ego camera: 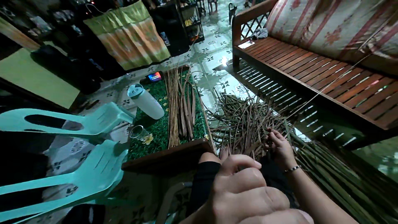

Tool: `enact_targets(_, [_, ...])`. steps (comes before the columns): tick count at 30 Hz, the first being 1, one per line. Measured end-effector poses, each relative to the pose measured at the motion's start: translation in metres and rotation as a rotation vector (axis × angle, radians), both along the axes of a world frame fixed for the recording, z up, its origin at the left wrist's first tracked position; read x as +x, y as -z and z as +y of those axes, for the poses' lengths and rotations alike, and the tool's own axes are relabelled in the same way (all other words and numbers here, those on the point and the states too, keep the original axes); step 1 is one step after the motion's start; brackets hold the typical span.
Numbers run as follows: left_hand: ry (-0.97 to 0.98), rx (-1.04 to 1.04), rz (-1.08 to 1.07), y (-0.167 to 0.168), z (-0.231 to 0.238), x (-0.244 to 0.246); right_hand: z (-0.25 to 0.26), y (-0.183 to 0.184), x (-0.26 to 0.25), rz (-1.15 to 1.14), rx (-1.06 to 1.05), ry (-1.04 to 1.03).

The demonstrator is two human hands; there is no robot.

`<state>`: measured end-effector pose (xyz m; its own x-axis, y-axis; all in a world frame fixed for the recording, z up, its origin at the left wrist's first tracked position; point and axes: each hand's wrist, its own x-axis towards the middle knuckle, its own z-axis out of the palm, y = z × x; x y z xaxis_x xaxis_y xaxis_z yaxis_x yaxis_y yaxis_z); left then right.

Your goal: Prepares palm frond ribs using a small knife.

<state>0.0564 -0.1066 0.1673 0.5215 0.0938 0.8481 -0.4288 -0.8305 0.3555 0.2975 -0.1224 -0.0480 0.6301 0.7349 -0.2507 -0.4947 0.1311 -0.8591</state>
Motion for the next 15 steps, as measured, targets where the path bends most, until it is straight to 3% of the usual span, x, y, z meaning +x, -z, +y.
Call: enact_targets(15, [-0.023, 0.005, -0.009, -0.0026, 0.0035, -0.0068, 0.003, -0.0003, -0.0058, -0.004, 0.023, -0.003])
